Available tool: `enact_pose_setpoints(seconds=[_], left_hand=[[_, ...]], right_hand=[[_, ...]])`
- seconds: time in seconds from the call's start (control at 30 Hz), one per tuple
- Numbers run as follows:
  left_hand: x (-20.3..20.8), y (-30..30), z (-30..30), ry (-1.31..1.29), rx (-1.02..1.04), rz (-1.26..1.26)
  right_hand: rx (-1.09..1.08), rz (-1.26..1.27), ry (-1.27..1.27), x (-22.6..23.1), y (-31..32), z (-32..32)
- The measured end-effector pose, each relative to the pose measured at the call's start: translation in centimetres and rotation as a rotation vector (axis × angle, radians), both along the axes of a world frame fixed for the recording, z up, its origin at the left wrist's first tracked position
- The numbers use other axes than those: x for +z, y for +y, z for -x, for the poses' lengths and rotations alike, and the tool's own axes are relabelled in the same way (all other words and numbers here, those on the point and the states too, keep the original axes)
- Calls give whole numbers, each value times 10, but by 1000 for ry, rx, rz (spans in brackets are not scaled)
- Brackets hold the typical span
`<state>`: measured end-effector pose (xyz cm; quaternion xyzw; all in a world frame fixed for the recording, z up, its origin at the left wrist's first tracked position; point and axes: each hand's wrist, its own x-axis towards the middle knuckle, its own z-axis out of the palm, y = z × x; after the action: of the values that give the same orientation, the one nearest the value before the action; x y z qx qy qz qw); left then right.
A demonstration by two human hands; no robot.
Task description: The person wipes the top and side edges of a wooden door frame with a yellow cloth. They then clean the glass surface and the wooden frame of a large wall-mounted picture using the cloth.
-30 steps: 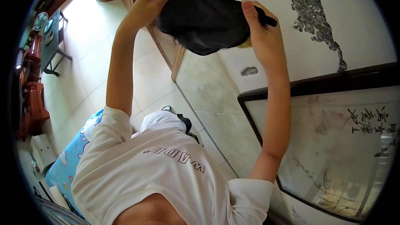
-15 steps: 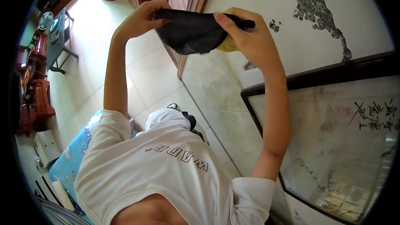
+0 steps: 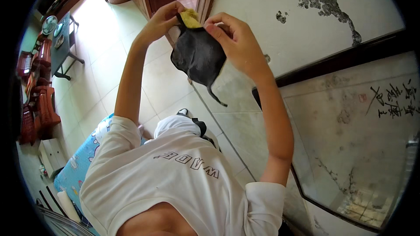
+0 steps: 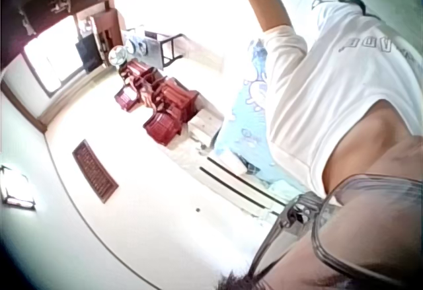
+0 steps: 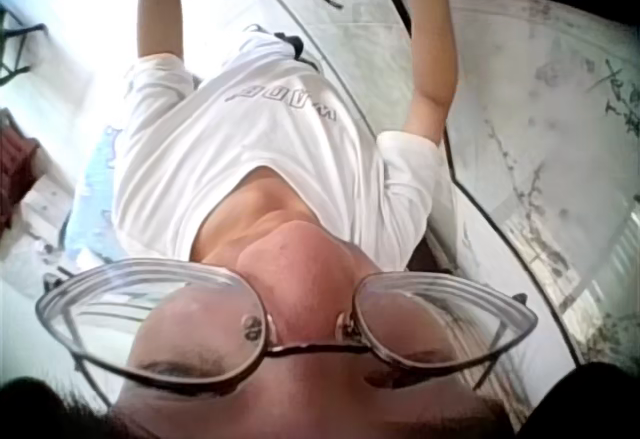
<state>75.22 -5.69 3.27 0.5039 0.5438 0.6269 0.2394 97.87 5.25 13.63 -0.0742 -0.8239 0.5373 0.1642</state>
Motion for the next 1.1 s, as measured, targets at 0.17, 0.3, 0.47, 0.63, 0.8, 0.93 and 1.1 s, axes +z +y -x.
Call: enact_pose_setpoints(seconds=[0.17,0.3,0.47,0.63,0.8,0.93,1.1], left_hand=[[4,-5,-7,-130,-396,-232],[47,-6,-46,-441,-561,-142],[64,-4,-73,-191,-520,-184],[72,2,-71,-142,-549,-140],[59,-4,-61,17,-337,-211],[61,-7,-65,140,-107,-112],[113,-11,-74,-98,-24,-136]], right_hand=[[14,-139,63,-6,-4,-11],[-37,-299,116,7,3,-13],[-85,-330,428,-12,21,-5],[56,7,290,-13,28,-12],[-181,-166,416,-7,13,-20],[-245,-330,443,10,8,-16],[-191,-235,474,26,20,-17]])
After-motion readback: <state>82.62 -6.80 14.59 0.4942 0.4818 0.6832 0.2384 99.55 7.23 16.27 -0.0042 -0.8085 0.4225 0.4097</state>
